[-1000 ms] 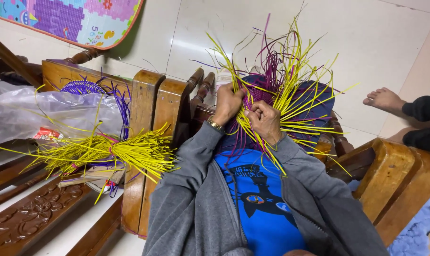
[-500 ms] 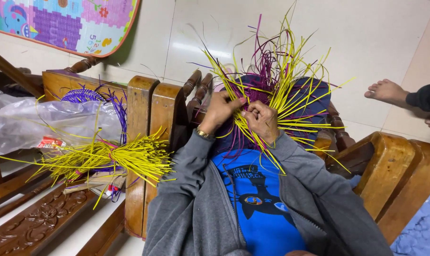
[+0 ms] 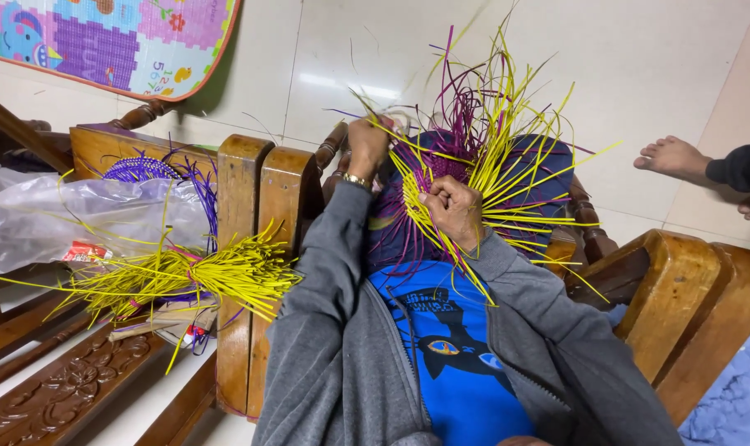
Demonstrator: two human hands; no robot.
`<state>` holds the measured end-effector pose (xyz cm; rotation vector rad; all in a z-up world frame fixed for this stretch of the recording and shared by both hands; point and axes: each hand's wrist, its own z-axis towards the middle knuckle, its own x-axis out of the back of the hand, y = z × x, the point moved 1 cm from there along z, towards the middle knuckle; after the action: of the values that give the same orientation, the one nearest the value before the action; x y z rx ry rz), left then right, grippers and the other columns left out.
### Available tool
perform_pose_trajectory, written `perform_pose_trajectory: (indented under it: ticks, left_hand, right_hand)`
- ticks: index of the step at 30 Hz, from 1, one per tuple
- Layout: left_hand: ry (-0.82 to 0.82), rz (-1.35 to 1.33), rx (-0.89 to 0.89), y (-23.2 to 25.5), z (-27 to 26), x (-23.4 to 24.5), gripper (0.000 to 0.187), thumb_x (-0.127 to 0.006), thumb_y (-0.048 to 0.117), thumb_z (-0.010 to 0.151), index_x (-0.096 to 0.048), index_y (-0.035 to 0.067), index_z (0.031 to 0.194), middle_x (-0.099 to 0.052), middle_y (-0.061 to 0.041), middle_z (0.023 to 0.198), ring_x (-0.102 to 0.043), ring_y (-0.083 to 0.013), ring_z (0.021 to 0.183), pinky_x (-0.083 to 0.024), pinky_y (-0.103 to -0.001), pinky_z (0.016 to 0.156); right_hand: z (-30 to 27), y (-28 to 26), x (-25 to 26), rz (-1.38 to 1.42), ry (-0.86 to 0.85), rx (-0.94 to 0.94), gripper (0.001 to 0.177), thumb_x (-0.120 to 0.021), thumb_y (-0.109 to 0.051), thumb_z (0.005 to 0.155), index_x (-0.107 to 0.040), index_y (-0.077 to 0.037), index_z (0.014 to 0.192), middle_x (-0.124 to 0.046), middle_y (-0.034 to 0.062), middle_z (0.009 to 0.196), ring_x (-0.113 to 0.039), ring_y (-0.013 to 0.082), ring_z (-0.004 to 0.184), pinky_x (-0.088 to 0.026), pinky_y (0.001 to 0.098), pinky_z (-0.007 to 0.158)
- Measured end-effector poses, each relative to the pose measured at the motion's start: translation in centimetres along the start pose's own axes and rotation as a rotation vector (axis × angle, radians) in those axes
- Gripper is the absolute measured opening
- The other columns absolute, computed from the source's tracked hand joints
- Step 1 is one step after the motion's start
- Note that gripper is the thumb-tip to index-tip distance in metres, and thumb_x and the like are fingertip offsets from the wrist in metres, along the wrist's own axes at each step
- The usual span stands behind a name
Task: Weaving thin colored strips together to create a circular object, likely a hat or basket.
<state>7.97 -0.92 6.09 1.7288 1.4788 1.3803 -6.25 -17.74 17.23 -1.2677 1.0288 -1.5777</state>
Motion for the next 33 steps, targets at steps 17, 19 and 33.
perform_pose_trajectory:
  ticks: [17,19,33]
  left_hand:
    - [0.117,0.154,-0.736,6.8,-15.9,4.5,0.020,-0.075,0.018,0.080,-0.062,0.005,0.086,-0.061,-0.014,0.079,-0.058,-0.0345,0.078,-0.044,-0.041,0.073]
    - [0.107,0.185,-0.727,6.1,-15.7,3.7,0.036,-0.081,0.031,0.075,-0.060,0.005,0.090,-0.060,-0.014,0.081,-0.056,-0.0356,0.080,-0.043,-0.043,0.073]
    - [-0.149,-0.129,0.049,5.9,-13.8,3.0,0.024,-0.085,0.023,0.069,-0.068,0.009,0.077,-0.064,-0.004,0.060,-0.060,-0.0124,0.056,-0.047,-0.026,0.051]
  right_hand:
    - [-0.1,-0.4,0.2,0.001,-0.020,-0.022,0.013,-0.074,-0.010,0.080,-0.061,-0.009,0.075,-0.043,0.0021,0.047,-0.050,0.0173,0.047,-0.042,0.0298,0.049]
    - [0.0,-0.3,0.3,-0.106,-0.068,0.042,0.008,-0.067,-0.003,0.077,-0.060,-0.007,0.077,-0.045,0.0078,0.048,-0.056,0.0288,0.050,-0.045,0.0356,0.050]
    - [-0.6,-1.7,2.2,-0.130,-0.384,0.050,0.020,-0.073,-0.010,0.073,-0.067,-0.004,0.090,-0.061,0.0147,0.068,-0.062,0.0342,0.065,-0.051,0.0440,0.059]
